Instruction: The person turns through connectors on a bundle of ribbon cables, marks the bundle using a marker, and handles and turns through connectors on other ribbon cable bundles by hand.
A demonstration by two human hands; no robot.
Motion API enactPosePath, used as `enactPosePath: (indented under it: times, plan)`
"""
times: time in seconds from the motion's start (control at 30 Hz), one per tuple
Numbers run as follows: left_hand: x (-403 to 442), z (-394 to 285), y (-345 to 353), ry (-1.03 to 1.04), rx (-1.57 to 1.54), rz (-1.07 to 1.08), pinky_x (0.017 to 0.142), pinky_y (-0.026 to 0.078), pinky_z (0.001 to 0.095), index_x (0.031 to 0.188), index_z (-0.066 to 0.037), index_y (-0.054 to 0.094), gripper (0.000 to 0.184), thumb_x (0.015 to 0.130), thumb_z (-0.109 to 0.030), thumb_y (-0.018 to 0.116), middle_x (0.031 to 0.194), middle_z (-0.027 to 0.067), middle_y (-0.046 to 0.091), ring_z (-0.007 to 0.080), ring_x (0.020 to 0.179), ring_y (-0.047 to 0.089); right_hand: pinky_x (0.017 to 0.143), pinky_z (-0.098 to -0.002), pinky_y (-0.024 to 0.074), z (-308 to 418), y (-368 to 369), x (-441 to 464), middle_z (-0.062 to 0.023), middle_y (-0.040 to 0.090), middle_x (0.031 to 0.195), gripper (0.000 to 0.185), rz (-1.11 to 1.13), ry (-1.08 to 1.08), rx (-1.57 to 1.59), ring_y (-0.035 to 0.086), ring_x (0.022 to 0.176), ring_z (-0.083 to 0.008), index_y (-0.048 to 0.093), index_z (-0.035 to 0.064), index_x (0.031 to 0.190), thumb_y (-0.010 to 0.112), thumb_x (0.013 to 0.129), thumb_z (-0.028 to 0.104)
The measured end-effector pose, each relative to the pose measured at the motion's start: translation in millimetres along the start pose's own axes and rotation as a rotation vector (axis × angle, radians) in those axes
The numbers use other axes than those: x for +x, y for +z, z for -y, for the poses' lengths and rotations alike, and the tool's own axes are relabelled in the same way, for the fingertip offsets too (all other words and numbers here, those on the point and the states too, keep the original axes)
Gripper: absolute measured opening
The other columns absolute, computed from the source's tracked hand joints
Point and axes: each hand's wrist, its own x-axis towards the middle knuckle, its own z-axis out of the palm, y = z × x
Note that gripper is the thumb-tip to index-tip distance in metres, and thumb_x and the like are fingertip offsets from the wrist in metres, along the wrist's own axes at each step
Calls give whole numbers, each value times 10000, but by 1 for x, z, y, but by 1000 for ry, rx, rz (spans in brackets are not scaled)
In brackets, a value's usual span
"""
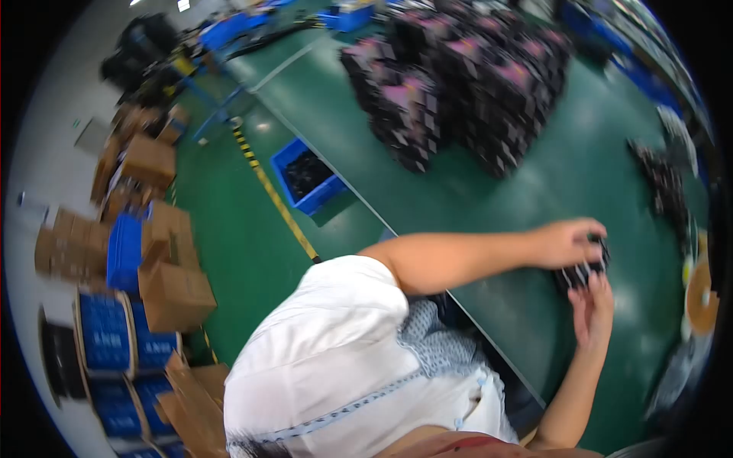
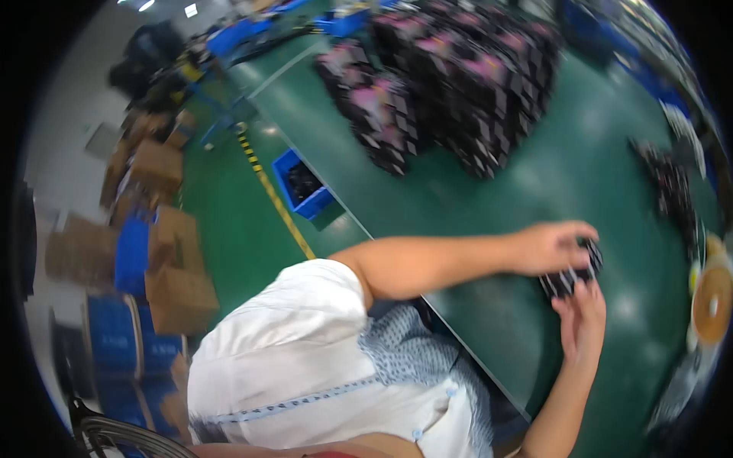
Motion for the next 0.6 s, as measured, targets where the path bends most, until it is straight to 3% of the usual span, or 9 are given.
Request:
enactPosePath:
  times: [0.03, 0.07, 0.13, 0.23, 0.37, 0.5, 0.53, 0.6]
  plan:
    - [-1, -3, 0, -99, -69, 9, 879, 534, 308, 1436, -66, 508, 536, 1015, -353, 674, 1121, 115, 699, 138, 1037, 636, 723, -289, 637, 4, 6, -1, -74, 686, 1149, 287, -5, 7, 3, 709, 964, -166, 585, 38, 1241, 642, 1025, 218]
    - [1, 0, 0, -90, -102, -2, 879, 536, 295, 1430, -49, 513, 511, 1024, -322, 664, 1138, 103, 696, 131, 1039, 636, 743, -303, 648, 7, 14, -1, -123, 667, 1209, 411, -29, 20, 32, 709, 972, -177, 516, -16, 1366, 617, 1030, 197]
    - [1, 1, 3, -142, -215, -8, 945, 525, 295, 1416, -37, 530, 480, 1033, -299, 651, 1227, 99, 675, 146, 1096, 631, 713, -289, 644, 2, -3, 3, -119, 691, 1169, 412, 57, 46, 95, 722, 981, -185, 542, -28, 1335, 615, 1041, 250]
    - [-3, 3, 0, -162, -154, -15, 1048, 470, 331, 1492, -35, 481, 575, 1076, -430, 526, 1341, 98, 627, 163, 1211, 592, 830, -359, 624, 6, 5, 0, -144, 712, 1190, 412, -4, 87, 202, 729, 1023, -227, 591, -20, 1292, 593, 1052, 315]
    - [-3, -7, 3, -268, -201, -26, 1095, 423, 352, 1521, -35, 453, 612, 1092, -471, 450, 1388, 82, 597, 180, 1279, 559, 846, -339, 620, 10, 0, 1, -139, 723, 1154, 381, 58, 78, 202, 722, 1054, -210, 612, -33, 1259, 651, 1013, 255]
    - [-3, -11, 1, -257, -205, -18, 1100, 403, 321, 1539, 7, 408, 701, 1031, -432, 610, 1313, 108, 620, 165, 1237, 556, 836, -294, 617, 13, 2, 3, -123, 716, 1146, 393, 78, 73, 165, 722, 1022, -179, 606, -43, 1263, 686, 982, 220]
    - [-3, -11, -1, -272, -172, 0, 1110, 404, 335, 1553, 21, 371, 762, 1002, -419, 661, 1335, 146, 616, 196, 1283, 553, 830, -282, 616, 13, 2, 3, -118, 715, 1144, 396, 87, 71, 152, 721, 1011, -171, 605, -44, 1264, 690, 979, 217]
    - [-4, -16, 2, -271, -81, 21, 1091, 417, 335, 1556, -8, 382, 729, 1020, -445, 613, 1348, 113, 606, 182, 1263, 563, 814, -246, 609, 13, -1, 6, -101, 707, 1143, 414, 106, 80, 117, 715, 973, -136, 601, -50, 1266, 713, 959, 205]
